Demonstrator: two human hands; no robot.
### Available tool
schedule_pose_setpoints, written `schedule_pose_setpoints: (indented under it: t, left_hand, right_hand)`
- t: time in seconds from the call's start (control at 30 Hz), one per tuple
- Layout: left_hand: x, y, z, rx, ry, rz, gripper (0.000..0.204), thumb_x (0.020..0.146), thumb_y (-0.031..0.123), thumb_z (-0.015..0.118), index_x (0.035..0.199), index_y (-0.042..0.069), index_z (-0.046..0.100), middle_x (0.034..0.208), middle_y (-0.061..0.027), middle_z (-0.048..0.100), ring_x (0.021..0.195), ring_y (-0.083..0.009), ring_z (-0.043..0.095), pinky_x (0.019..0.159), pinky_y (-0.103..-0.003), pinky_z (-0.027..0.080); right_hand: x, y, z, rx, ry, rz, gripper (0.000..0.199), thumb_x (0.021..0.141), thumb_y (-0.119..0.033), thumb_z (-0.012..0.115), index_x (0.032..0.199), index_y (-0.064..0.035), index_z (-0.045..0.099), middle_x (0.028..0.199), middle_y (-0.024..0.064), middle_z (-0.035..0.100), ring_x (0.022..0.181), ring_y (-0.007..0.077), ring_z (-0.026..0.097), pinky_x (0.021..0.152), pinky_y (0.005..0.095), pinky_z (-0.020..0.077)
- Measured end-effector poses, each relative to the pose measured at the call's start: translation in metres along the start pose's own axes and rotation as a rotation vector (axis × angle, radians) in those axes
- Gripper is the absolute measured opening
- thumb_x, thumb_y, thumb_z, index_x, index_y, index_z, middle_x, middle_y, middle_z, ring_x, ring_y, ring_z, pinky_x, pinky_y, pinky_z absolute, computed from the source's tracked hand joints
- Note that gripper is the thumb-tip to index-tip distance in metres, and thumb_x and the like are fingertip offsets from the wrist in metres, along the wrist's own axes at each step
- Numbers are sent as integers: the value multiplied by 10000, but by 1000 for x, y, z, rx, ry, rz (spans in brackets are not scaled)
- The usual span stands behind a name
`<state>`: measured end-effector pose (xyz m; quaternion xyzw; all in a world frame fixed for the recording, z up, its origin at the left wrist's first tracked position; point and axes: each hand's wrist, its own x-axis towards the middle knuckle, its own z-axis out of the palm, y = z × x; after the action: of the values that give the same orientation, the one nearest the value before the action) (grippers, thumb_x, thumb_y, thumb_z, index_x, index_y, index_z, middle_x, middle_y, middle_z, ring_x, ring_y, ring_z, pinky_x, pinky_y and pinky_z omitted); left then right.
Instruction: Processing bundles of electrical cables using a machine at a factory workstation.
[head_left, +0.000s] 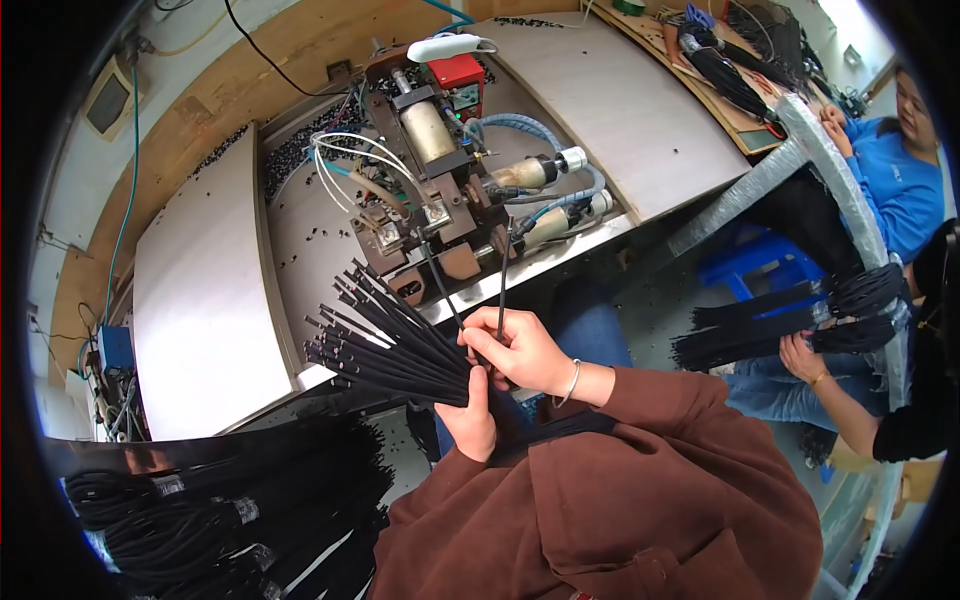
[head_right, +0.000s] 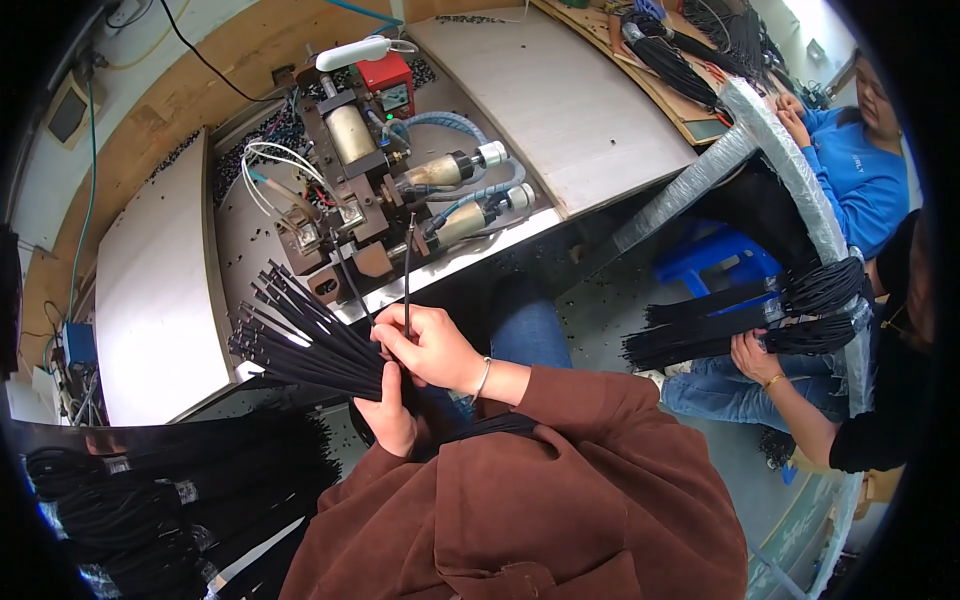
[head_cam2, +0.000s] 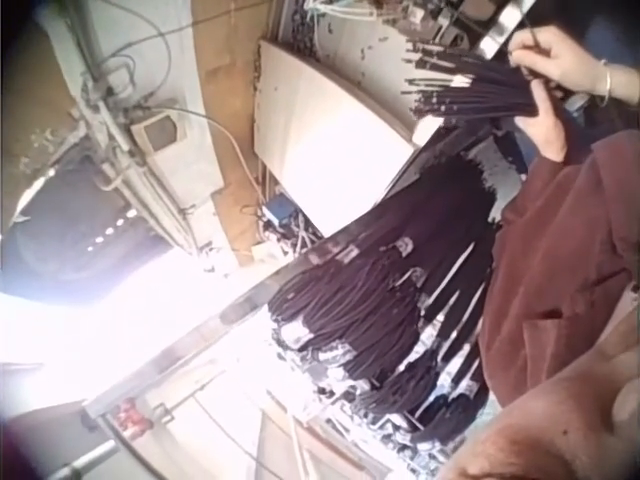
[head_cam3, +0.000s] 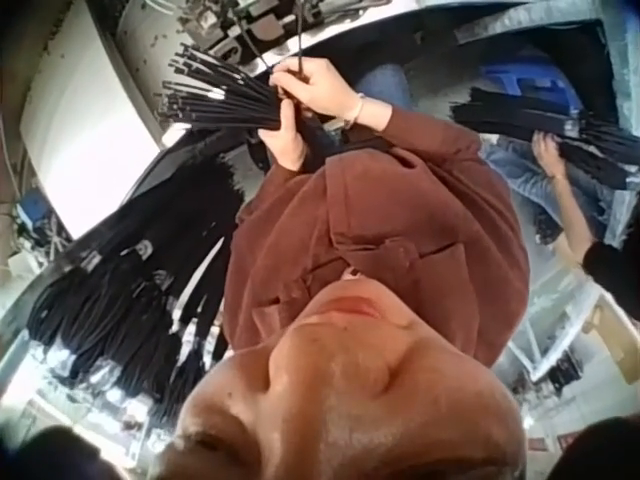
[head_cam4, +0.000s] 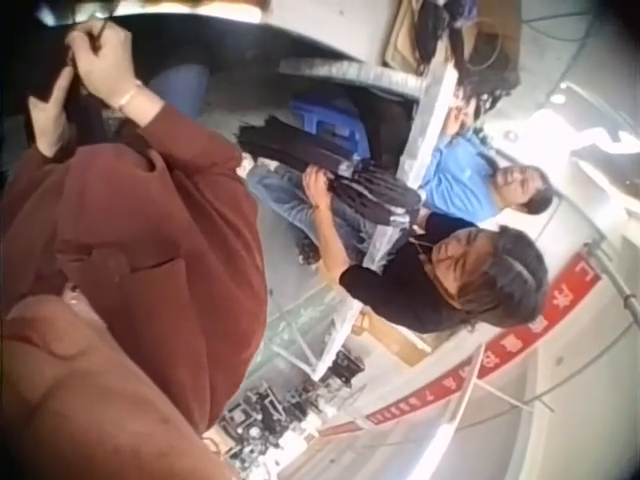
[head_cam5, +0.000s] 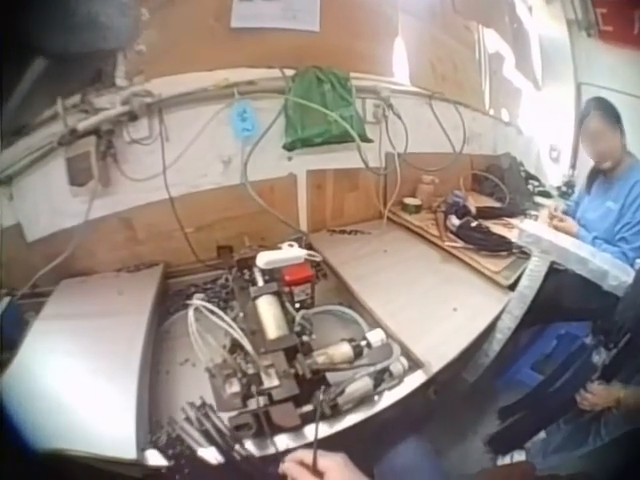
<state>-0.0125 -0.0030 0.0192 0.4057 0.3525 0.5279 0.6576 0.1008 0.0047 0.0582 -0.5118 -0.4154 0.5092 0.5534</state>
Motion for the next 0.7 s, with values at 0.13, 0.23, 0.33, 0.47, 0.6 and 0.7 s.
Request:
schedule_pose_setpoints:
  t: [0.13, 0.23, 0.33, 0.47, 0.6, 0.7]
  left_hand:
    - [6, -2, 0, -23, 12, -70, 136, 845, 43, 526, 954, -37, 544, 793, -68, 586, 613, -122, 546, 571, -228, 435]
    - [8, 2, 4, 2, 52, -49, 124, 845, 38, 527, 938, -40, 554, 788, -71, 590, 602, -126, 548, 565, -231, 437]
    - [9, 2, 4, -23, 54, -39, 123, 845, 36, 529, 939, -40, 553, 789, -72, 590, 599, -128, 550, 559, -232, 439]
    - [10, 0, 2, -69, 49, -57, 120, 844, 34, 532, 938, -39, 551, 792, -73, 589, 599, -130, 552, 554, -232, 443]
    - [11, 0, 2, -71, 65, -55, 120, 843, 29, 531, 942, -37, 547, 793, -72, 585, 598, -132, 551, 550, -232, 446]
    - [12, 0, 4, -71, 67, -51, 122, 843, 27, 529, 947, -36, 545, 792, -70, 581, 596, -133, 550, 548, -233, 446]
  right_hand:
    - [9, -1, 0, 51, -9, 77, 147, 876, -137, 503, 837, -8, 560, 627, 12, 552, 398, 46, 455, 331, 191, 343]
    - [14, 0, -1, 69, -15, 101, 154, 877, -139, 498, 827, -6, 557, 622, 10, 546, 385, 47, 447, 319, 190, 337]
    - [17, 2, -1, 76, -22, 112, 157, 876, -139, 494, 821, -5, 555, 618, 9, 541, 379, 47, 439, 311, 188, 333]
    - [19, 6, 0, 86, -23, 106, 159, 874, -137, 491, 821, -2, 554, 617, 10, 540, 373, 47, 434, 310, 191, 331]
    - [19, 7, 0, 87, -24, 115, 153, 869, -137, 499, 820, -4, 554, 611, 8, 537, 368, 48, 428, 309, 195, 328]
    - [19, 4, -1, 71, -52, 137, 178, 903, -175, 481, 831, -25, 543, 632, -14, 510, 407, 36, 428, 350, 177, 328]
